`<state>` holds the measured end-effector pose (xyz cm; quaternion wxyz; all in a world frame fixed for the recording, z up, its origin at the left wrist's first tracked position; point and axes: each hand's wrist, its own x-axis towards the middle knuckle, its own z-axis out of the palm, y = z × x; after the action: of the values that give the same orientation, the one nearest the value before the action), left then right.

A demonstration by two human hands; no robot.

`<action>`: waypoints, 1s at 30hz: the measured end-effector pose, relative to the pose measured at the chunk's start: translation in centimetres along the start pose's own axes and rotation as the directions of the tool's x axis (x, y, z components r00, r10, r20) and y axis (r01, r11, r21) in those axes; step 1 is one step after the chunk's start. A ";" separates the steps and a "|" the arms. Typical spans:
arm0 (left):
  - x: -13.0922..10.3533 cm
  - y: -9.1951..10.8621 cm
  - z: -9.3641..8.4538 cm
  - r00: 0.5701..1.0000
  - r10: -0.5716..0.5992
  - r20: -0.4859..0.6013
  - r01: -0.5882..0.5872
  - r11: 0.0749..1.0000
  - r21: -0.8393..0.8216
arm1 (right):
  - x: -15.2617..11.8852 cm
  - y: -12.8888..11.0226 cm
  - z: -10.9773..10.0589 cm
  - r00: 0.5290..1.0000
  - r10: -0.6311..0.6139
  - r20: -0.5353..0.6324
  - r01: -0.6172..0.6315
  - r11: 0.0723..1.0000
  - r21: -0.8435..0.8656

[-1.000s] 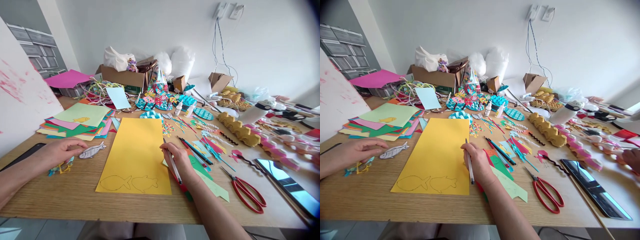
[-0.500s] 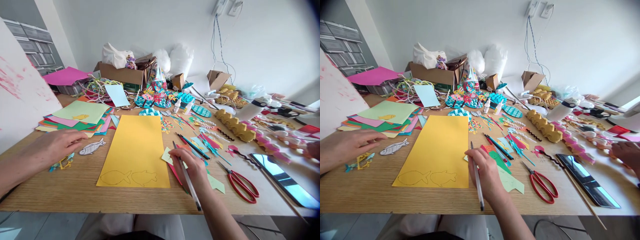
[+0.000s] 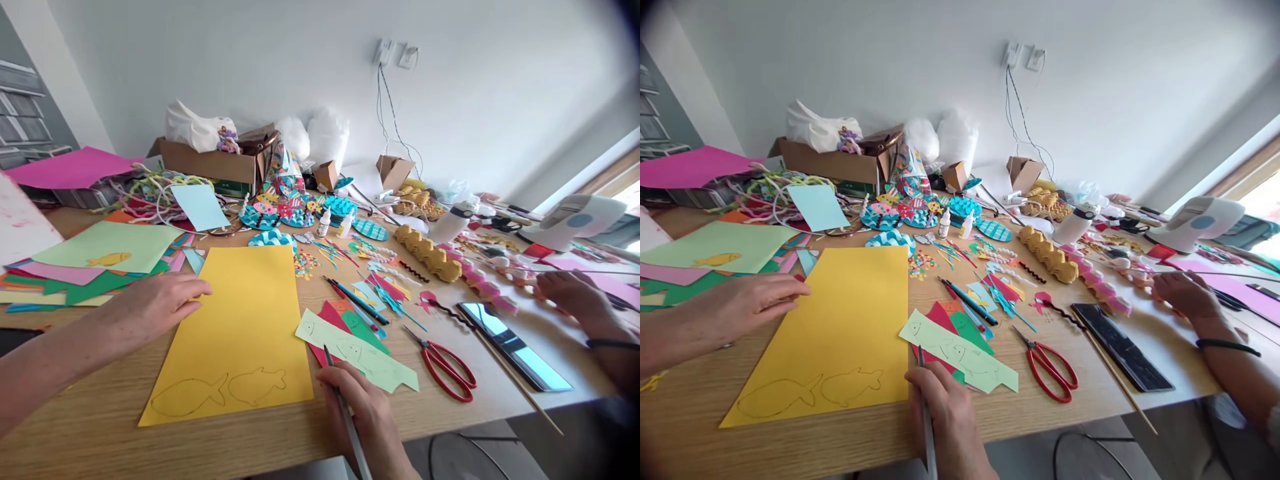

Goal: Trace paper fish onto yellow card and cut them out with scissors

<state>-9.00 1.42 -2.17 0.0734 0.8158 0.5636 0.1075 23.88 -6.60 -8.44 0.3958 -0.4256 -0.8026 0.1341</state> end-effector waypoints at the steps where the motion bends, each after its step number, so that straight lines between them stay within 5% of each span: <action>1: 0.3 0.4 0.3 1.000 0.023 0.008 -0.023 1.000 -0.003 | -0.2 0.1 -0.1 1.000 0.015 -0.020 -0.015 1.000 0.000; 7: 1.0 2.7 1.6 0.984 0.170 0.047 -0.168 0.985 -0.049 | -0.8 0.1 -0.8 0.992 0.101 -0.073 -0.103 0.995 -0.021; 17: 3.3 4.8 2.2 0.962 0.227 0.149 -0.224 0.974 -0.036 | -1.3 0.2 -0.8 0.992 0.114 -0.047 -0.116 0.993 -0.034; 30: 14.0 7.0 2.6 0.964 0.246 0.097 -0.255 0.963 0.090 | -1.4 1.0 0.4 0.997 0.024 -0.076 -0.024 1.000 -0.002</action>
<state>2.81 12.07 -1.71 0.0416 0.8871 0.4568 0.0523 24.60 -7.03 -9.99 0.4239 -0.4405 -0.7821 0.1214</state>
